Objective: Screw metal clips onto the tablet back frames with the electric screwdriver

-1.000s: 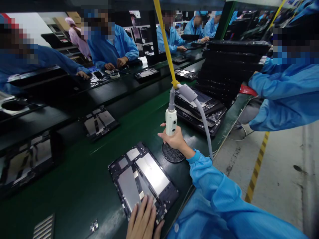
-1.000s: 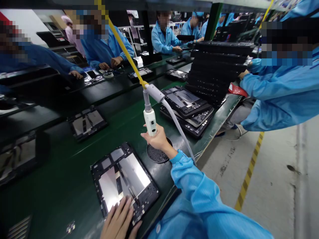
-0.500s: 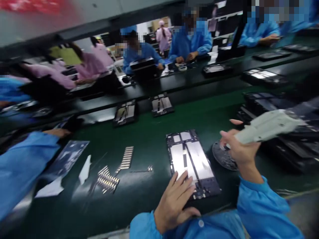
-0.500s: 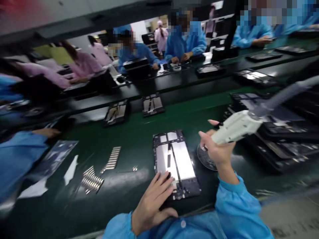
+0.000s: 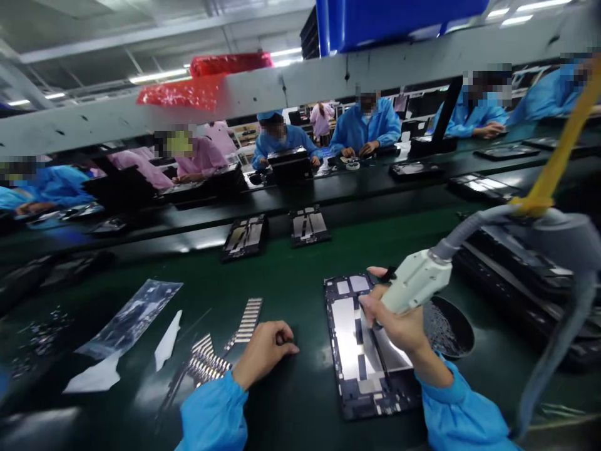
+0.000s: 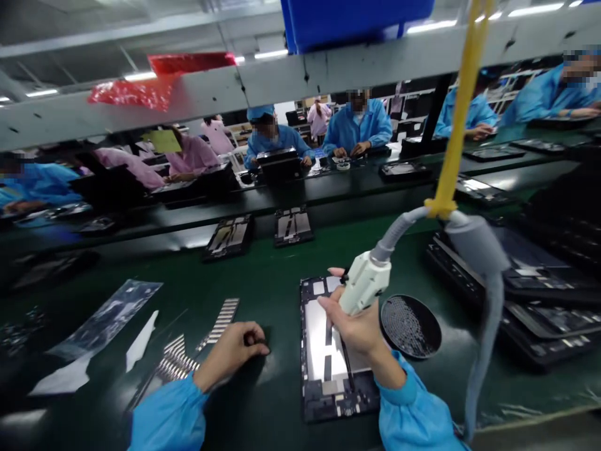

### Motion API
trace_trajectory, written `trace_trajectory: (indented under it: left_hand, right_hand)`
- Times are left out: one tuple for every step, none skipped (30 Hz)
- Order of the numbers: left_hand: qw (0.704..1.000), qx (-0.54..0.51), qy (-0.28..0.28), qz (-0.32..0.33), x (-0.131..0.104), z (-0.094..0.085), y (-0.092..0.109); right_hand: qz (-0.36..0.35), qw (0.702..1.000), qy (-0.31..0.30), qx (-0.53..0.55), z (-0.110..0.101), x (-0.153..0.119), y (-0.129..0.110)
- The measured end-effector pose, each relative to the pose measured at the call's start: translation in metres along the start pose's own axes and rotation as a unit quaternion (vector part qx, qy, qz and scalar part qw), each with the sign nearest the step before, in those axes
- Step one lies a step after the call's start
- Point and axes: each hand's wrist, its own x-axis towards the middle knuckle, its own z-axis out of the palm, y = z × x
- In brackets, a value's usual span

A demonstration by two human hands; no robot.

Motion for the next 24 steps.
trace_trajectory:
  left_hand:
    - [0.999,-0.043,-0.017,-0.014,0.003,0.000,-0.002]
    - [0.996,-0.082,-0.033,-0.026,0.006,-0.001,-0.003]
    - [0.992,-0.111,-0.047,-0.034,0.009,-0.002,-0.005]
    - [0.990,-0.122,-0.060,-0.037,0.012,-0.004,-0.005]
    - [0.990,-0.113,-0.070,-0.035,0.014,-0.005,-0.006]
    - [0.993,-0.088,-0.076,-0.028,0.016,-0.006,-0.005]
    - [0.995,-0.054,-0.077,-0.015,0.017,-0.007,-0.004]
    - [0.997,-0.018,-0.074,0.000,0.018,-0.007,-0.004]
    - [0.997,0.014,-0.068,0.016,0.018,-0.007,-0.003]
    - [0.997,0.043,-0.063,0.032,0.018,-0.006,-0.002]
    - [0.995,0.066,-0.058,0.047,0.017,-0.006,-0.002]
    - [0.993,0.082,-0.055,0.058,0.016,-0.005,-0.002]
    - [0.992,0.092,-0.053,0.064,0.016,-0.005,-0.002]
    - [0.991,0.101,-0.051,0.065,0.015,-0.004,-0.001]
    - [0.991,0.109,-0.048,0.061,0.014,-0.004,-0.001]
    - [0.990,0.117,-0.045,0.057,0.013,-0.003,0.000]
    - [0.989,0.127,-0.041,0.057,0.011,-0.002,0.000]
    - [0.988,0.139,-0.035,0.063,0.009,0.000,0.000]
    - [0.985,0.153,-0.026,0.074,0.007,0.002,0.000]
    - [0.981,0.171,-0.014,0.090,0.005,0.004,-0.002]
    - [0.976,0.189,0.001,0.105,0.002,0.007,-0.004]
    - [0.971,0.207,0.020,0.120,-0.002,0.010,-0.006]
    - [0.966,0.219,0.038,0.132,-0.006,0.012,-0.008]
    - [0.963,0.221,0.056,0.144,-0.012,0.014,-0.010]
  right_hand:
    - [0.000,1.000,-0.002,0.004,0.002,0.000,0.000]
    - [0.002,1.000,-0.004,0.009,0.005,-0.001,0.001]
    - [0.006,1.000,-0.007,0.013,0.007,-0.001,0.001]
    - [0.014,1.000,-0.011,0.017,0.008,-0.001,0.001]
    - [0.024,0.999,-0.015,0.021,0.010,-0.002,0.000]
    - [0.034,0.999,-0.018,0.025,0.012,-0.002,-0.001]
    - [0.043,0.998,-0.020,0.028,0.014,-0.002,-0.002]
    - [0.050,0.998,-0.021,0.030,0.016,-0.002,-0.003]
    - [0.056,0.998,-0.024,0.027,0.019,-0.001,-0.005]
    - [0.062,0.997,-0.029,0.021,0.021,-0.001,-0.007]
    - [0.067,0.997,-0.034,0.012,0.024,0.000,-0.008]
    - [0.072,0.997,-0.042,0.002,0.027,0.000,-0.009]
    - [0.077,0.996,-0.052,-0.005,0.031,0.000,-0.010]
    - [0.080,0.995,-0.059,-0.008,0.034,0.000,-0.010]
    - [0.080,0.995,-0.064,-0.007,0.038,-0.001,-0.009]
    - [0.080,0.995,-0.064,-0.004,0.041,-0.003,-0.008]
    - [0.080,0.995,-0.063,-0.002,0.044,-0.005,-0.007]
    - [0.079,0.995,-0.061,-0.004,0.047,-0.007,-0.006]
    - [0.076,0.995,-0.059,-0.008,0.049,-0.009,-0.005]
    - [0.073,0.995,-0.062,-0.014,0.051,-0.009,-0.005]
    - [0.068,0.995,-0.070,-0.021,0.052,-0.009,-0.004]
    - [0.062,0.995,-0.079,-0.027,0.052,-0.009,-0.005]
    - [0.055,0.994,-0.087,-0.032,0.052,-0.007,-0.006]
    - [0.051,0.994,-0.092,-0.036,0.051,-0.005,-0.007]
